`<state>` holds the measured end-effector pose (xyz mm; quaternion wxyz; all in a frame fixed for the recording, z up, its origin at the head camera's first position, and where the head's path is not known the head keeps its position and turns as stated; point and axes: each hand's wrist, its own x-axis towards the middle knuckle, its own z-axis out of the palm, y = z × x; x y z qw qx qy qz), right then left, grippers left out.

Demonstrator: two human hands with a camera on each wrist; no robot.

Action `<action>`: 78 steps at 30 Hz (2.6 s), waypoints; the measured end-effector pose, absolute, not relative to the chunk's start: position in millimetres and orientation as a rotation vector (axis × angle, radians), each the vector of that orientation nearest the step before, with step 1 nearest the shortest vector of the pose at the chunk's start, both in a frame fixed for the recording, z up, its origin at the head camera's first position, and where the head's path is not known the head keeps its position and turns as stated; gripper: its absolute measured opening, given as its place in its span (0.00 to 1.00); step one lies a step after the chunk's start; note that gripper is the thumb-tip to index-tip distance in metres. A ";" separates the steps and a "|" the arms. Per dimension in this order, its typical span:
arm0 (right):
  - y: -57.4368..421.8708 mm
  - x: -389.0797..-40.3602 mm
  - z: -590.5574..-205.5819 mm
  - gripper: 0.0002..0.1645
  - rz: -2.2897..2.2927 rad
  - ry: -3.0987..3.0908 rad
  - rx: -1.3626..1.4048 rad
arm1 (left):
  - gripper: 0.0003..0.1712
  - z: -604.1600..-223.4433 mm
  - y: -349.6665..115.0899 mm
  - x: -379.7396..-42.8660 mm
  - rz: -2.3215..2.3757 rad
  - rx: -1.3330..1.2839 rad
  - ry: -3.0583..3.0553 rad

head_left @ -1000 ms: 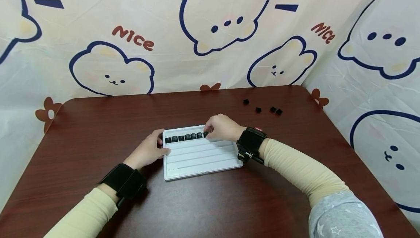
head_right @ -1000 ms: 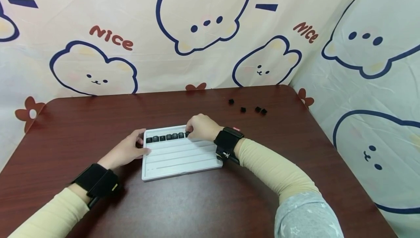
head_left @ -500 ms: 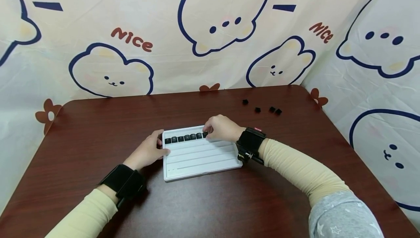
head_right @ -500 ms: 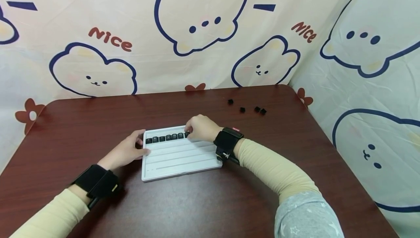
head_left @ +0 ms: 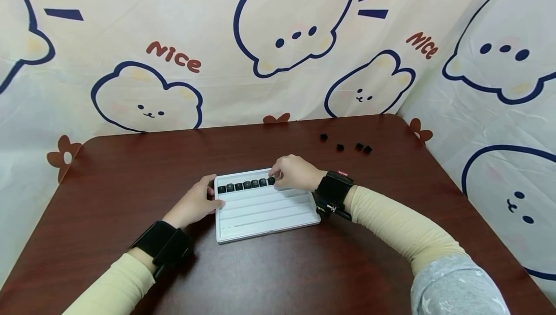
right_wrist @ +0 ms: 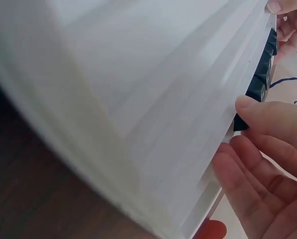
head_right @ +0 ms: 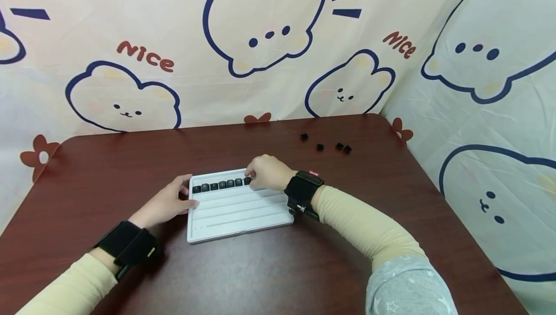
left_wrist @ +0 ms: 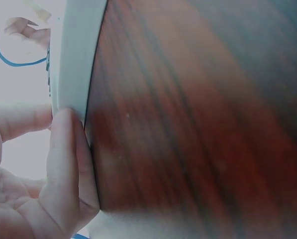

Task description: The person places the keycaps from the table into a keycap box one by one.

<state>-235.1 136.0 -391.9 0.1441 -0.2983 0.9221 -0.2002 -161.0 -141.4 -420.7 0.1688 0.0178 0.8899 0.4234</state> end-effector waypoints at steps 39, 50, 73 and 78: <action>242.7 -264.2 -391.9 0.16 -0.350 2.899 -1.184 | 0.45 -419.7 -141.6 -161.2 1.215 0.034 2.515; 287.3 -284.2 -396.0 0.16 -0.370 3.022 -0.859 | 0.45 -420.1 -141.5 -161.9 1.202 0.053 2.525; 286.1 -301.6 -400.2 0.21 -0.293 2.985 -0.483 | 0.45 -420.1 -141.6 -162.1 1.224 0.041 2.508; 283.3 -302.4 -401.2 0.20 -0.257 2.988 -0.486 | 0.45 -421.2 -141.7 -162.1 1.224 0.040 2.508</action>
